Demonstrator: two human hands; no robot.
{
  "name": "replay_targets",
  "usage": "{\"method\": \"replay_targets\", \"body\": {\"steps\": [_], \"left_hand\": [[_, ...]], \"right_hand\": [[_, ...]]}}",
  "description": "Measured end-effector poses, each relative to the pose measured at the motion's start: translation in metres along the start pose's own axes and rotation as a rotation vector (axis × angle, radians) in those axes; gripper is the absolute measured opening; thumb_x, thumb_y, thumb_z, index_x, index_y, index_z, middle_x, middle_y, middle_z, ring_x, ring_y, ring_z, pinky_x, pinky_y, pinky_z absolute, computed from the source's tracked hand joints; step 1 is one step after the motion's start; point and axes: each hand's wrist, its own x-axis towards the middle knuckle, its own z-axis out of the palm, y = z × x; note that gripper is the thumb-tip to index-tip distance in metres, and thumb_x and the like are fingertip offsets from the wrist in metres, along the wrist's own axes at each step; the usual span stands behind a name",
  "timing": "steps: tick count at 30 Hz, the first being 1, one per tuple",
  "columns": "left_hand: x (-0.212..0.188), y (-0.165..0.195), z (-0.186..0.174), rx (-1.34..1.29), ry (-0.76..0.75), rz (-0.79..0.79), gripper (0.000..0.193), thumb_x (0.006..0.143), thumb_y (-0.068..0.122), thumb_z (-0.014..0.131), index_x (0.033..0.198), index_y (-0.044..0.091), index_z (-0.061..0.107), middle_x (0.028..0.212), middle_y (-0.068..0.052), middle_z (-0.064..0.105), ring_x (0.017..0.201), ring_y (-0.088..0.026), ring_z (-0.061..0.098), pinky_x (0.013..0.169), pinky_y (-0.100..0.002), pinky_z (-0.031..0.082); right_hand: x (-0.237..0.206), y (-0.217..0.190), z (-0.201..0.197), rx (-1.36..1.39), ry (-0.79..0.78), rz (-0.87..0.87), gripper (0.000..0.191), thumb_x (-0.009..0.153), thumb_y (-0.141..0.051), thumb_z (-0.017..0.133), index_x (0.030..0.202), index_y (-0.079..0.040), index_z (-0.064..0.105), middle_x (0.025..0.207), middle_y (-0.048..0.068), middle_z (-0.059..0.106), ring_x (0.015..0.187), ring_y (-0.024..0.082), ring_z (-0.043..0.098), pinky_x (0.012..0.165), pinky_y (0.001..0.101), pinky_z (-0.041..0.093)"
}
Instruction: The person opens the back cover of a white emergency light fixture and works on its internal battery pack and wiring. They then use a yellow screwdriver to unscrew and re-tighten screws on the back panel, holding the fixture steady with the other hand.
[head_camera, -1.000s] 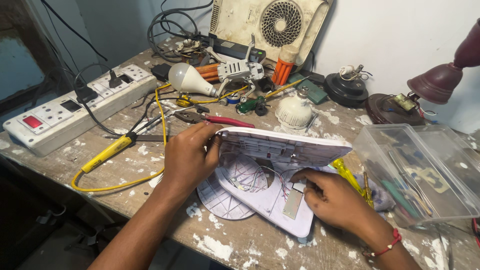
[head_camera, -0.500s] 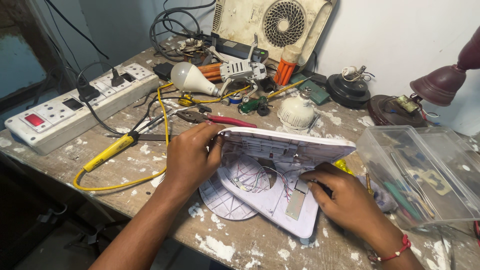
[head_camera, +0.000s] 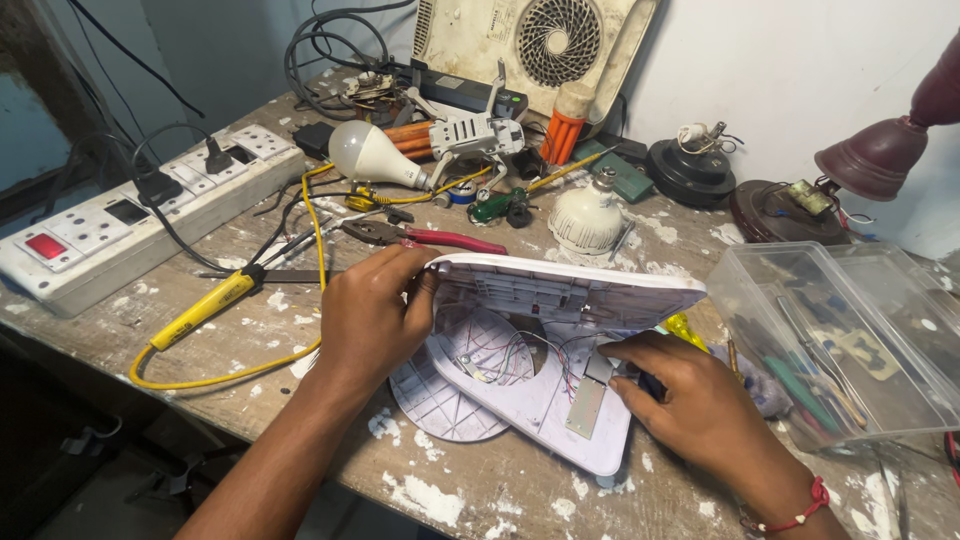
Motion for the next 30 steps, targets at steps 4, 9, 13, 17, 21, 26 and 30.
{"method": "replay_targets", "body": {"steps": [4,9,13,17,21,26,30], "left_hand": [[0.0,0.0,0.001,0.007,0.005,0.002,0.017,0.085,0.008,0.071,0.101,0.009,0.076,0.09,-0.01,0.074,0.079,-0.033,0.072,0.066,-0.043,0.055],[-0.001,-0.001,0.001,0.02,0.0,-0.006,0.016,0.087,0.008,0.071,0.101,0.008,0.076,0.09,-0.01,0.074,0.078,-0.032,0.072,0.066,-0.043,0.055],[-0.001,-0.002,0.001,0.011,0.004,0.006,0.016,0.087,0.007,0.07,0.102,0.008,0.075,0.091,-0.01,0.074,0.078,-0.032,0.073,0.067,-0.043,0.055],[-0.001,-0.002,0.001,0.006,0.002,0.006,0.018,0.086,0.008,0.07,0.103,0.009,0.076,0.091,-0.01,0.074,0.079,-0.032,0.072,0.067,-0.043,0.055],[-0.001,-0.001,0.001,0.005,-0.003,0.0,0.018,0.086,0.008,0.071,0.103,0.009,0.076,0.091,-0.01,0.074,0.079,-0.032,0.073,0.067,-0.043,0.055],[0.0,0.0,0.0,0.0,-0.008,-0.002,0.019,0.085,0.007,0.071,0.104,0.009,0.076,0.091,-0.01,0.074,0.079,-0.032,0.073,0.067,-0.043,0.056],[0.0,0.001,0.0,-0.011,-0.011,-0.015,0.018,0.086,0.008,0.071,0.103,0.009,0.076,0.09,-0.01,0.074,0.079,-0.032,0.073,0.066,-0.042,0.055]], "right_hand": [[0.0,0.004,0.002,-0.081,0.07,-0.182,0.03,0.079,-0.023,0.075,0.106,-0.009,0.078,0.103,0.011,0.076,0.095,0.031,0.072,0.081,0.0409,0.057],[-0.003,0.006,0.004,-0.121,0.061,-0.149,0.028,0.08,-0.023,0.075,0.105,-0.011,0.078,0.099,0.01,0.076,0.09,0.029,0.072,0.077,0.0399,0.058],[-0.003,0.006,0.002,-0.109,0.113,-0.182,0.024,0.083,-0.02,0.073,0.104,-0.011,0.078,0.1,0.009,0.077,0.09,0.029,0.073,0.077,0.0394,0.058],[-0.003,0.004,0.001,-0.067,0.101,-0.147,0.027,0.079,-0.024,0.077,0.103,-0.01,0.078,0.1,0.012,0.076,0.087,0.03,0.073,0.074,0.04,0.058],[0.001,0.0,-0.003,-0.095,0.07,-0.125,0.03,0.075,-0.026,0.078,0.101,-0.01,0.079,0.097,0.013,0.075,0.085,0.032,0.072,0.071,0.0419,0.057],[0.003,-0.006,-0.007,-0.122,0.032,-0.127,0.025,0.077,-0.028,0.077,0.098,-0.014,0.08,0.087,0.011,0.071,0.079,0.031,0.069,0.069,0.043,0.056],[0.002,-0.011,-0.008,-0.173,0.091,-0.13,0.025,0.075,-0.028,0.077,0.096,-0.014,0.08,0.088,0.01,0.07,0.077,0.031,0.069,0.066,0.0432,0.055]]}}
